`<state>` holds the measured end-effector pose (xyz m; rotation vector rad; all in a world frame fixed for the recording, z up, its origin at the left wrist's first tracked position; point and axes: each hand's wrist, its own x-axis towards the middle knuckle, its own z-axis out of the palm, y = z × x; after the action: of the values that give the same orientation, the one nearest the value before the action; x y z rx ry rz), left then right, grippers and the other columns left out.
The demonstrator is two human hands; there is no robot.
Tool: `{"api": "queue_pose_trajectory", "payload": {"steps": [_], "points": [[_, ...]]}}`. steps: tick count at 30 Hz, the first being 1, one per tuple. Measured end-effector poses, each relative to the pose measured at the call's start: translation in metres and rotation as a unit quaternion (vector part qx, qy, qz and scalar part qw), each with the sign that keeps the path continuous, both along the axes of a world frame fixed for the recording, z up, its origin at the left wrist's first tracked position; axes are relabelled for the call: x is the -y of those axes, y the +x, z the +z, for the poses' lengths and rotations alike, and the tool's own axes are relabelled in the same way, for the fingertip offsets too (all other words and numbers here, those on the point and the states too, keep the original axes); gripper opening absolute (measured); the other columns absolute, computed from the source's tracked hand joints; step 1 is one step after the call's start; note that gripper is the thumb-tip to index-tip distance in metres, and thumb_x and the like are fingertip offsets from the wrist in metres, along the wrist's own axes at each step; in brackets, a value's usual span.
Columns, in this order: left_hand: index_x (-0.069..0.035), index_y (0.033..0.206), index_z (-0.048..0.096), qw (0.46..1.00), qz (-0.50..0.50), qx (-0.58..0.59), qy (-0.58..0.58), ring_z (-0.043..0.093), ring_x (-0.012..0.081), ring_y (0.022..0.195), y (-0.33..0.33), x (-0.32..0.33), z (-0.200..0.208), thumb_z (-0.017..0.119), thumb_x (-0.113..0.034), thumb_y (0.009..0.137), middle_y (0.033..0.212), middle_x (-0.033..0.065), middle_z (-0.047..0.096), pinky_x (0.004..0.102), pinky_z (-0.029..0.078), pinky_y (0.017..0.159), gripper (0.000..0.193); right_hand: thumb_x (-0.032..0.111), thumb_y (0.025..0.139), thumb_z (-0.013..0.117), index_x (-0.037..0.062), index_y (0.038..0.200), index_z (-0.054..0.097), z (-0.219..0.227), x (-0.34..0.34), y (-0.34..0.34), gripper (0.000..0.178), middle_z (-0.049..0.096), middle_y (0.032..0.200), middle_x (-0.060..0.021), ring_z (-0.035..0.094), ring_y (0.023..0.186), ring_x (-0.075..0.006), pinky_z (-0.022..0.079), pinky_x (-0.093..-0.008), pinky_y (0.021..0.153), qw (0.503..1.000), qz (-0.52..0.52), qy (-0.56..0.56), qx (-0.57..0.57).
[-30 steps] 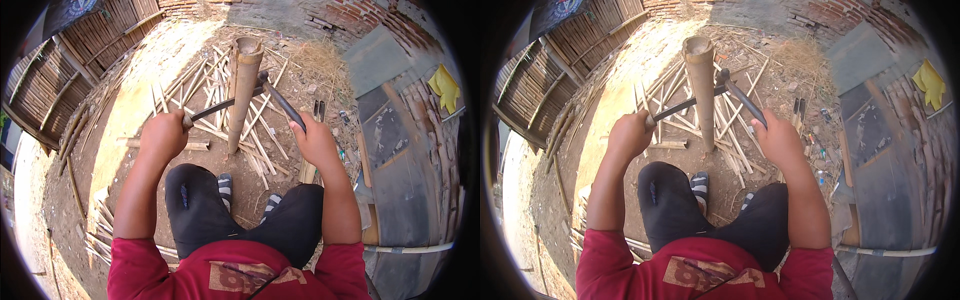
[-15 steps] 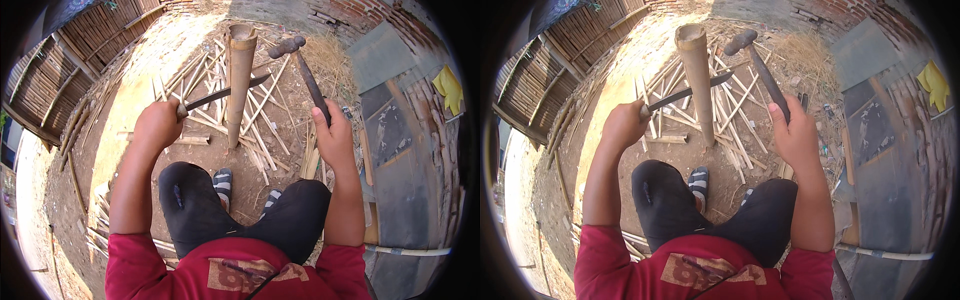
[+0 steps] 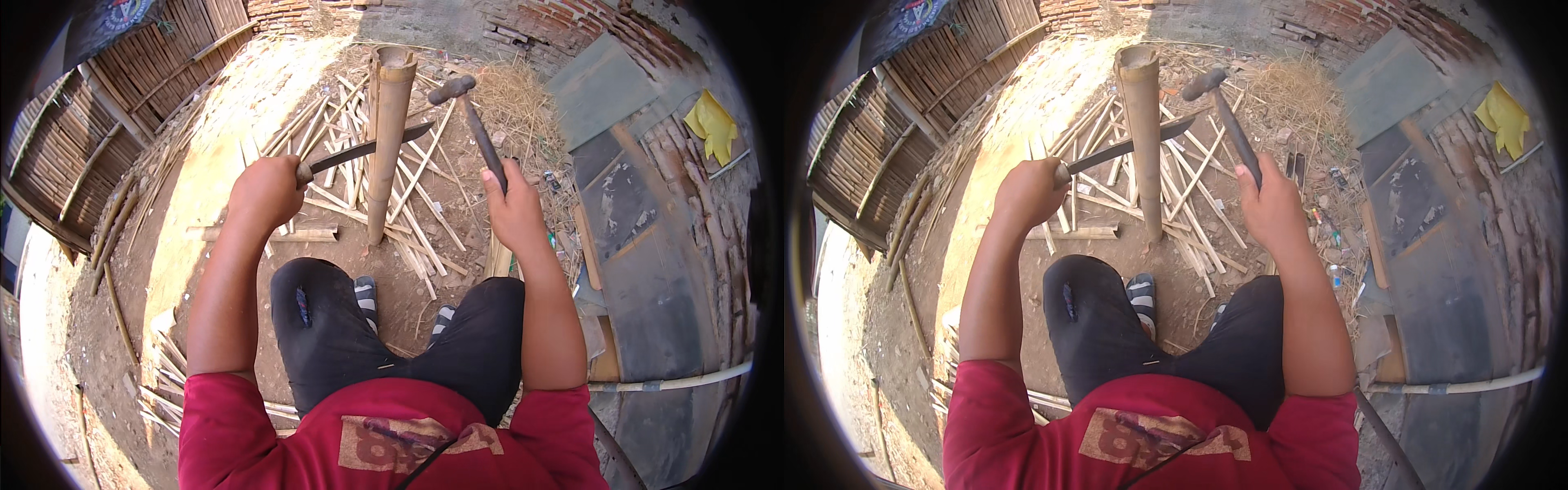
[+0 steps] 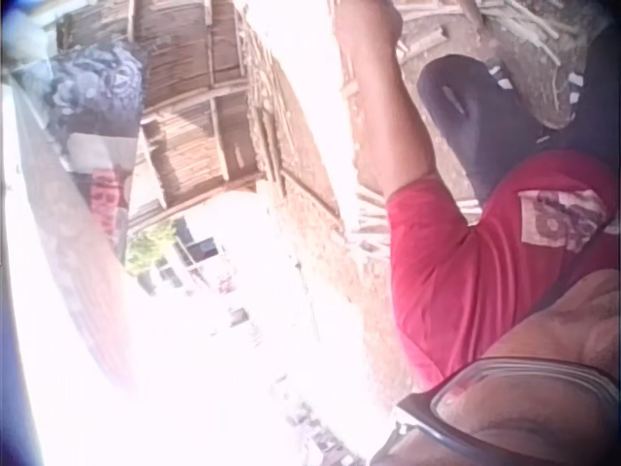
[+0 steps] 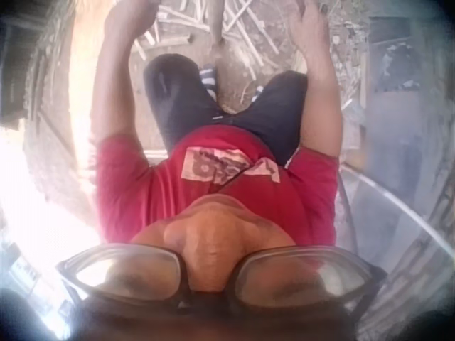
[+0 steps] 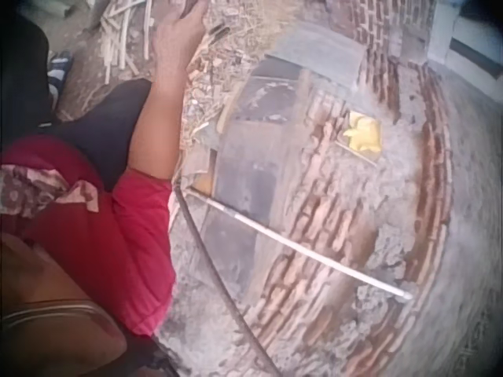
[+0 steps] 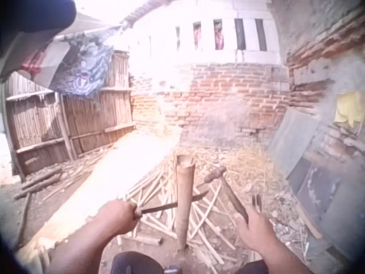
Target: The person splits a bamboo pole into thin strips by positioning a machete on the wood and striking the back of the blade with a hammer.
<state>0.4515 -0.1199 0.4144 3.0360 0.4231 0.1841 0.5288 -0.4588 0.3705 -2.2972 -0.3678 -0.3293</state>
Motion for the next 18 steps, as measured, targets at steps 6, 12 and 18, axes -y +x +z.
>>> {"api": "queue_pose_trajectory", "payload": {"steps": [6, 12, 18], "points": [[-0.008, 0.100, 0.072, 1.000, 0.009, -0.010, -0.005, 0.071, 0.0401, 0.089, -0.008, -0.004, 0.002, 0.074, -0.024, 0.087, 0.091, 0.0195, 0.074, 0.0502, 0.057, 0.081, 0.021, 0.038, 0.105, 0.058, 0.0035, 0.112, 0.061, 0.012, -0.005, -0.001, 0.035, 0.065, 0.072, -0.0168, 0.067, 0.067, -0.0342, 0.049, -0.0454, 0.063, 0.999, -0.003, 0.028, 0.028], [-0.008, 0.101, 0.072, 1.000, 0.023, -0.005, -0.007, 0.071, 0.0394, 0.089, -0.007, -0.003, 0.001, 0.074, -0.025, 0.088, 0.092, 0.0191, 0.074, 0.0494, 0.057, 0.082, 0.021, 0.036, 0.107, 0.056, 0.0035, 0.111, 0.061, -0.035, -0.019, -0.002, 0.033, 0.064, 0.072, -0.0172, 0.066, 0.068, -0.0364, 0.049, -0.0457, 0.063, 0.998, 0.003, -0.062, -0.004], [-0.013, 0.106, 0.076, 0.999, 0.030, -0.035, 0.024, 0.074, 0.0348, 0.090, -0.009, 0.000, 0.004, 0.067, -0.021, 0.092, 0.094, 0.0152, 0.076, 0.0469, 0.059, 0.081, 0.018, 0.037, 0.107, 0.056, 0.0045, 0.112, 0.060, -0.001, -0.015, -0.005, 0.033, 0.062, 0.069, -0.0133, 0.065, 0.065, -0.0289, 0.049, -0.0428, 0.062, 0.993, -0.012, 0.091, 0.079]]}}
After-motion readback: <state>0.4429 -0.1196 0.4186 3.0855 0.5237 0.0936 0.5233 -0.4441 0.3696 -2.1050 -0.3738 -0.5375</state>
